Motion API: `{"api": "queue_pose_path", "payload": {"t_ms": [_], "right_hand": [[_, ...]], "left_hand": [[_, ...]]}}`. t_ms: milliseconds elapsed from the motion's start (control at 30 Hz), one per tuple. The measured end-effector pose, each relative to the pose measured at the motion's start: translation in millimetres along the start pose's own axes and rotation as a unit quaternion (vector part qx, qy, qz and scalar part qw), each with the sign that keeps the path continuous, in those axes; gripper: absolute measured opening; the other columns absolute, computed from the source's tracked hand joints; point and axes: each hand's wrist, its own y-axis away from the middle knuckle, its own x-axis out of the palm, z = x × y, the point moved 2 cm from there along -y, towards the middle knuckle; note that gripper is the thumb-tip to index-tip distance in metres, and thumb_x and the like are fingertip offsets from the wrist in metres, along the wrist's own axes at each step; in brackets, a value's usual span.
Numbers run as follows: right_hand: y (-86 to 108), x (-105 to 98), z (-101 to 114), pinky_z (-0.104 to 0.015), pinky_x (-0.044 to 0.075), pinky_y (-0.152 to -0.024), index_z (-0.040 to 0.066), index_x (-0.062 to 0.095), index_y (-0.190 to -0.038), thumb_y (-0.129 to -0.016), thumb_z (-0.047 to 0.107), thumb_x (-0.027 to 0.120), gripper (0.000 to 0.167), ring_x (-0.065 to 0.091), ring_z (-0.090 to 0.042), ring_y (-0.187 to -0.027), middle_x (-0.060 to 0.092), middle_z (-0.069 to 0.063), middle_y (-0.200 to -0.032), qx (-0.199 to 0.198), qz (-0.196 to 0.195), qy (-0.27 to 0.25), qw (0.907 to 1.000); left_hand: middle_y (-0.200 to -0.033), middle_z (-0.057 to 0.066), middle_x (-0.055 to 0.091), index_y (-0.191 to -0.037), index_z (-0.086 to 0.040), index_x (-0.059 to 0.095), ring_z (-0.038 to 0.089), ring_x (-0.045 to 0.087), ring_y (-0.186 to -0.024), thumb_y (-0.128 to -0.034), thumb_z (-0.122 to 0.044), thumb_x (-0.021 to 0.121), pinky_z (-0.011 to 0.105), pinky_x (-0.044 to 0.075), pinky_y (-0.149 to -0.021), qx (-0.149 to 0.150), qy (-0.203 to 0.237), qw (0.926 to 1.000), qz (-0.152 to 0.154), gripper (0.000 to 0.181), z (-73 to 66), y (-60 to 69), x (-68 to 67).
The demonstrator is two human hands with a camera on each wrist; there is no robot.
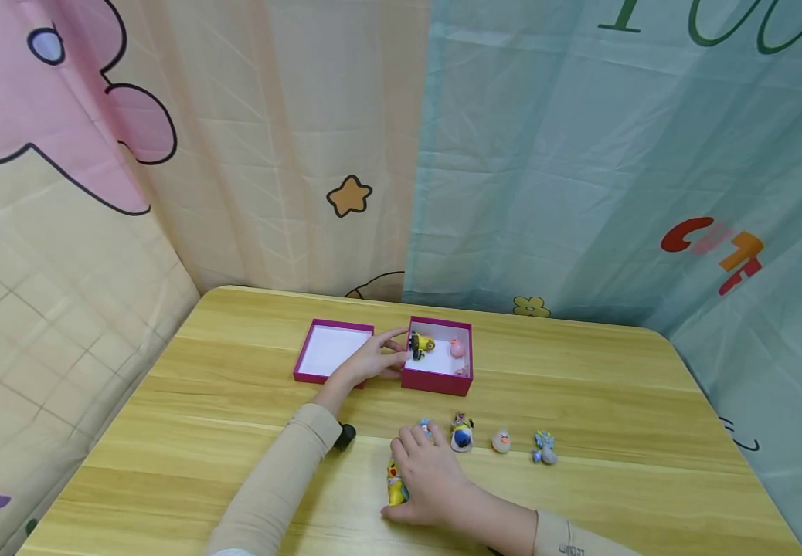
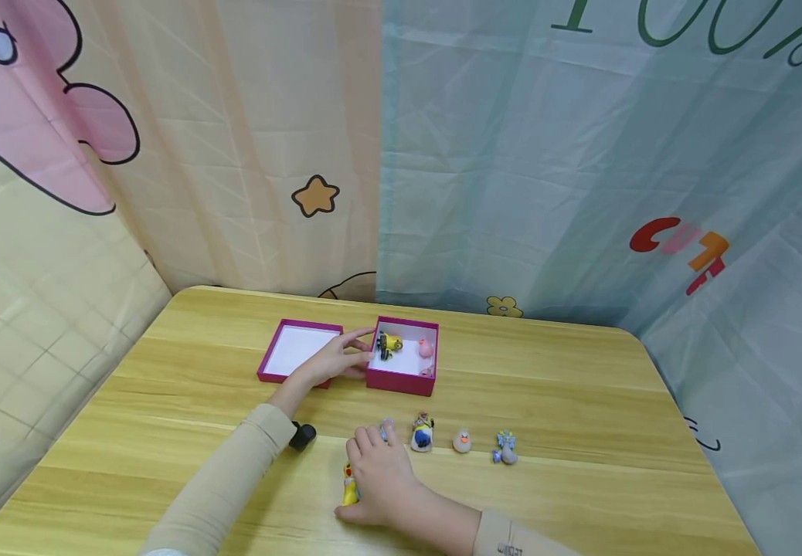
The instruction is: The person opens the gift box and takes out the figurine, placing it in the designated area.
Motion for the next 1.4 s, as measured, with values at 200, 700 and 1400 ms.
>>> {"api": "queue_pose_path", "payload": {"t_ms": [200, 700, 1400], "right_hand": [[2.3, 2, -3, -0.048, 0.036, -0.095, 0.013, 0.05, -0.107, -0.067, 0.076, 0.052, 0.075, 0.045, -0.02, -0.099, 0.048, -0.001, -0.101, 0.007, -0.017, -0.037, 0.9991], [16.2, 4, -21, -0.05, 0.034, -0.093, 0.015, 0.05, -0.108, -0.067, 0.076, 0.052, 0.073, 0.047, -0.019, -0.101, 0.049, -0.001, -0.104, 0.038, -0.051, -0.09, 0.9939], [34.8, 2, -33, -0.051, 0.037, -0.089, 0.012, 0.049, -0.111, -0.062, 0.064, 0.063, 0.073, 0.046, -0.022, -0.098, 0.048, -0.002, -0.102, 0.05, -0.045, -0.081, 0.9944]], "left_hand": [[-0.116, 0.018, 0.047, -0.14, -0.015, 0.037, 0.021, 0.061, -0.087, -0.0891, -0.009, 0.059, 0.038, 0.056, -0.073, 0.002, 0.001, 1.0, -0.002, 0.056, 0.6, -0.4, 0.1], [-0.118, 0.018, 0.046, -0.141, -0.016, 0.036, 0.023, 0.06, -0.089, -0.0897, -0.011, 0.058, 0.038, 0.055, -0.075, -0.004, 0.001, 1.0, 0.0, 0.056, -0.8, -0.1, 0.6], [-0.117, 0.018, 0.047, -0.14, -0.018, 0.037, 0.021, 0.061, -0.086, -0.0895, -0.01, 0.059, 0.038, 0.055, -0.075, -0.011, 0.002, 0.9999, -0.007, 0.056, -1.1, -0.1, 1.1]]}}
